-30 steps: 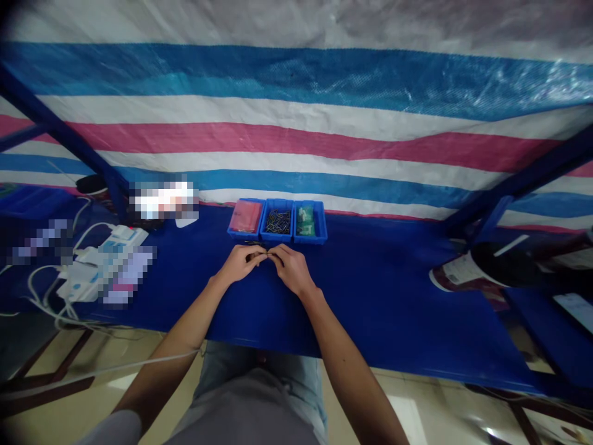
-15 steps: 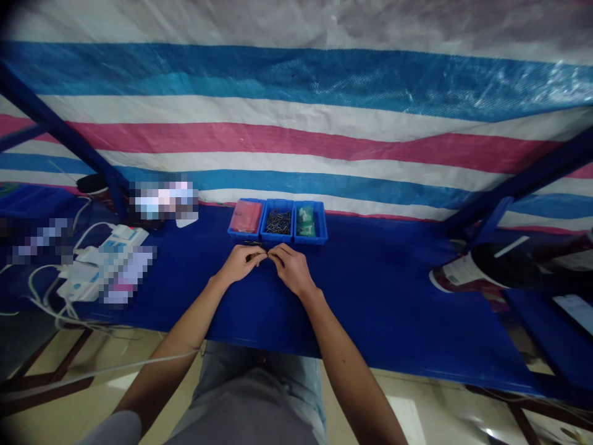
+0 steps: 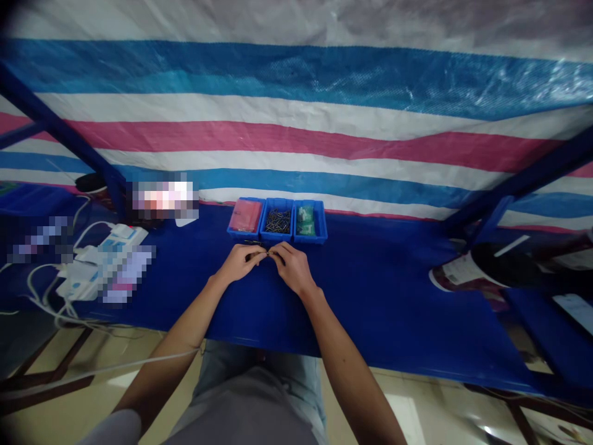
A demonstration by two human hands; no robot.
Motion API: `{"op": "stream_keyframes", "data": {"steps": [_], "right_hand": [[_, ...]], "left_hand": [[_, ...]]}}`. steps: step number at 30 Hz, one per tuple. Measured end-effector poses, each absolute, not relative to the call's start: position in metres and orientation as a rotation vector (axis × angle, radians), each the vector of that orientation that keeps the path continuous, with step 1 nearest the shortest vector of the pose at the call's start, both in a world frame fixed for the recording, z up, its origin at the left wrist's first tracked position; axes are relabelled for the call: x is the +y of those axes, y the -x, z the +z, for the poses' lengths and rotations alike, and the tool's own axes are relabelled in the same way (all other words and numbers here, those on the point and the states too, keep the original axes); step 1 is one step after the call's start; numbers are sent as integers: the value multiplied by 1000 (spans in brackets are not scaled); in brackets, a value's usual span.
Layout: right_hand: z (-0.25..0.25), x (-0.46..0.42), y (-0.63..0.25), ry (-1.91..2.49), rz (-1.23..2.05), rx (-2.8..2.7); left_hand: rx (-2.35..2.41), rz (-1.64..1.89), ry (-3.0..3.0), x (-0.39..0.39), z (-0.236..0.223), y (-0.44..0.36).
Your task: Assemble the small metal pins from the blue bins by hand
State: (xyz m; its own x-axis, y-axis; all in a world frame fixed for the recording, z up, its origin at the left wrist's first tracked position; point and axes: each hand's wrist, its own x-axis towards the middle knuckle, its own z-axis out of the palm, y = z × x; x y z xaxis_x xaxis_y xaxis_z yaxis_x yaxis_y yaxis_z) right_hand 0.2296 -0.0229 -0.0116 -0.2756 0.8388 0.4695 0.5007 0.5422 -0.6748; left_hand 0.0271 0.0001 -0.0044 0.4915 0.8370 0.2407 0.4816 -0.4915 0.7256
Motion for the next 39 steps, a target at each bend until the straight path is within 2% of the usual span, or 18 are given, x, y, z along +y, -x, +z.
{"op": "stream_keyframes", "data": {"steps": [24, 34, 39], "right_hand": [[-3, -26, -230, 1304, 415, -1967], [7, -29, -234, 1195, 296, -1559], [14, -26, -237, 1284, 136, -1328]], "left_hand": [[1117, 859, -2131, -1, -2, -27], [1481, 1077, -2133, 8, -5, -4], [1564, 1001, -2199, 10, -6, -2]]}}
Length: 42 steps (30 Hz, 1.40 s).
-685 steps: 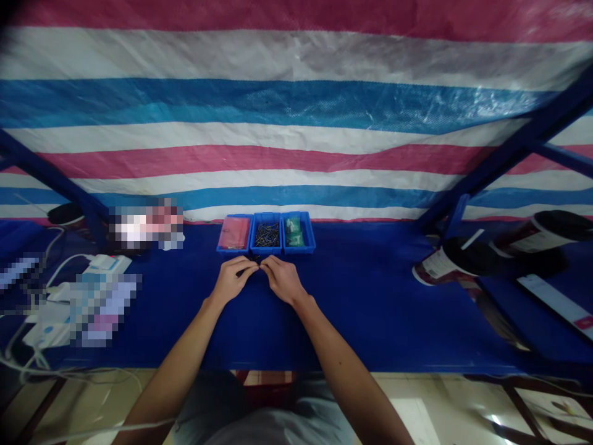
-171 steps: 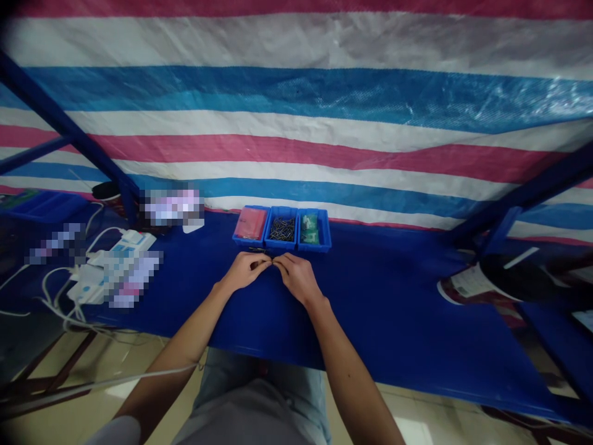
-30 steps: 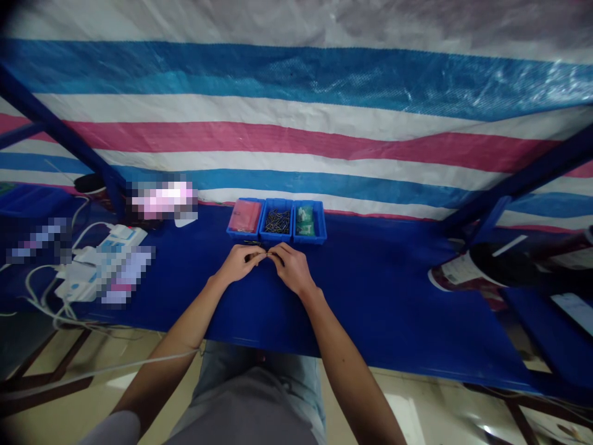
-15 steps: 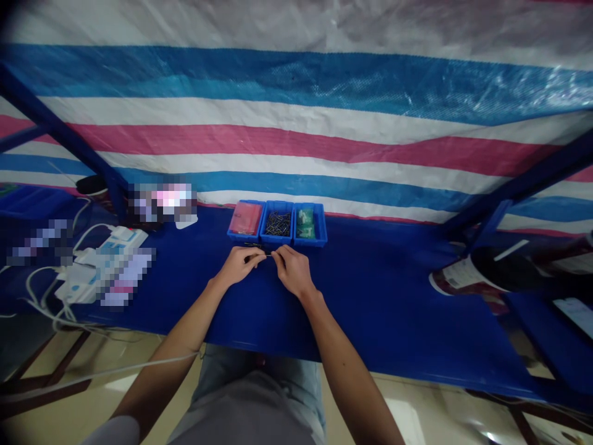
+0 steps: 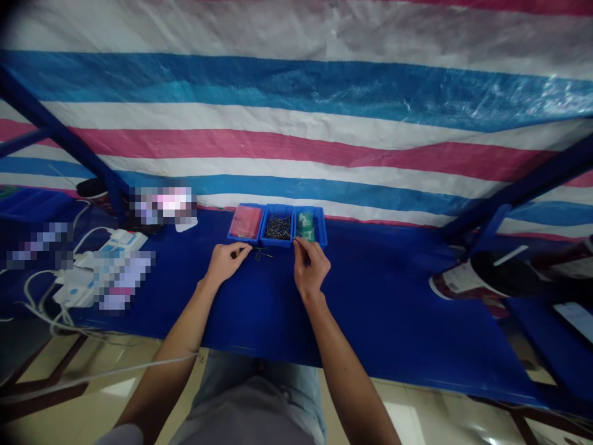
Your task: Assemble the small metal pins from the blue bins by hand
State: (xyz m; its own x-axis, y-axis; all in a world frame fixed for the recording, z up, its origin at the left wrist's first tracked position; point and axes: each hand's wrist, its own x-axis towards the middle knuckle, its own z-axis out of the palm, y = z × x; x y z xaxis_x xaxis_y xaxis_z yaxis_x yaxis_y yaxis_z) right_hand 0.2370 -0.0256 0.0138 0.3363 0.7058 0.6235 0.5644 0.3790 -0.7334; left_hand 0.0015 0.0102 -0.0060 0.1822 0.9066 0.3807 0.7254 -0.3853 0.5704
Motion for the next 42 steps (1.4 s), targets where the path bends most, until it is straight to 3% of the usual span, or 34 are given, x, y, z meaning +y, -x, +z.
{"op": "stream_keyframes", "data": {"steps": [9, 18, 42], "right_hand": [[7, -5, -237, 1533, 143, -1506], [-18, -20, -222, 1503, 317, -1839], [-17, -22, -221, 1269, 413, -1951]], "left_hand": [[1488, 798, -2307, 5, -7, -16], [1478, 651, -2409, 4, -9, -24], [1320, 809, -2328, 0, -7, -25]]}}
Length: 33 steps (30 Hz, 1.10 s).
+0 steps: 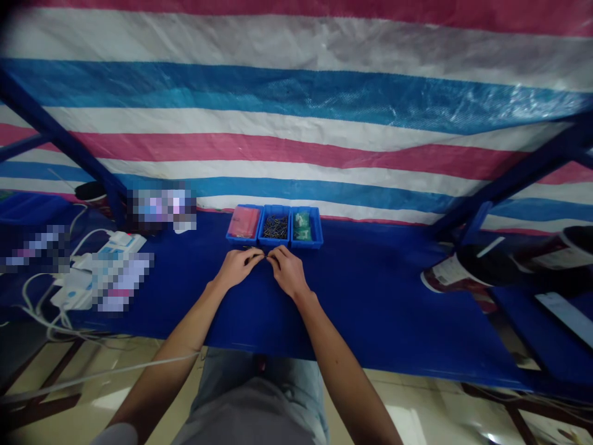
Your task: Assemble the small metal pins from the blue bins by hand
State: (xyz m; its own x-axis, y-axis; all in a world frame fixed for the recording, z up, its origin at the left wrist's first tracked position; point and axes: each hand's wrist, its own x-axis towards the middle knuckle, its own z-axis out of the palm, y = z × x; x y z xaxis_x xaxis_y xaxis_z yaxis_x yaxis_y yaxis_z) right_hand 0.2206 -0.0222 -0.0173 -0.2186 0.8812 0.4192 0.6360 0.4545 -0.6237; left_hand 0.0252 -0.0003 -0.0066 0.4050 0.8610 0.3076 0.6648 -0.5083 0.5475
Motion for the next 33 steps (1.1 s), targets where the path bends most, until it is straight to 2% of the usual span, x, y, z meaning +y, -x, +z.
{"op": "stream_keyframes", "data": {"steps": [33], "right_hand": [[-19, -22, -223, 1189, 541, -1886]], "left_hand": [[1325, 764, -2327, -1, -6, -25]]}}
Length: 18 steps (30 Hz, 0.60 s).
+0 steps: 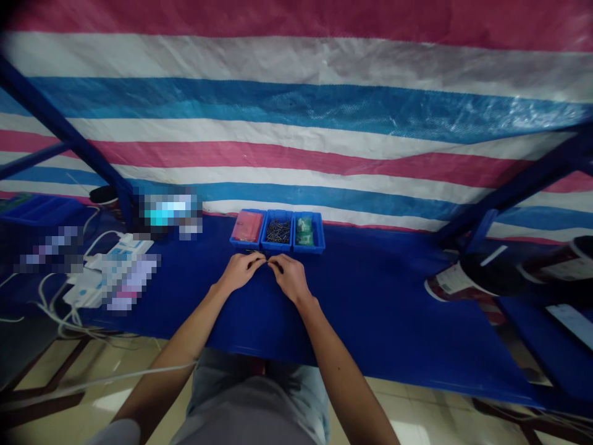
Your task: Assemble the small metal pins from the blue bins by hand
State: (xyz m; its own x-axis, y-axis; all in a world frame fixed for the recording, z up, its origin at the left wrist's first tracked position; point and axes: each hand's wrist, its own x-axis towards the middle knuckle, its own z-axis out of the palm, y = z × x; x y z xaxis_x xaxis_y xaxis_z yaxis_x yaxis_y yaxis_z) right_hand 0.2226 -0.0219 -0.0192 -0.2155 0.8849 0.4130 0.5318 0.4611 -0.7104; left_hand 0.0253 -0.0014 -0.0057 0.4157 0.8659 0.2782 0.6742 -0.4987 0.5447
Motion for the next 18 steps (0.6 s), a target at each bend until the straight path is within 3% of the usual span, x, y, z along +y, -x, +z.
{"op": "stream_keyframes", "data": {"steps": [18], "right_hand": [[-21, -22, -222, 1191, 564, -1869]], "left_hand": [[1303, 777, -2309, -1, -6, -25]]}}
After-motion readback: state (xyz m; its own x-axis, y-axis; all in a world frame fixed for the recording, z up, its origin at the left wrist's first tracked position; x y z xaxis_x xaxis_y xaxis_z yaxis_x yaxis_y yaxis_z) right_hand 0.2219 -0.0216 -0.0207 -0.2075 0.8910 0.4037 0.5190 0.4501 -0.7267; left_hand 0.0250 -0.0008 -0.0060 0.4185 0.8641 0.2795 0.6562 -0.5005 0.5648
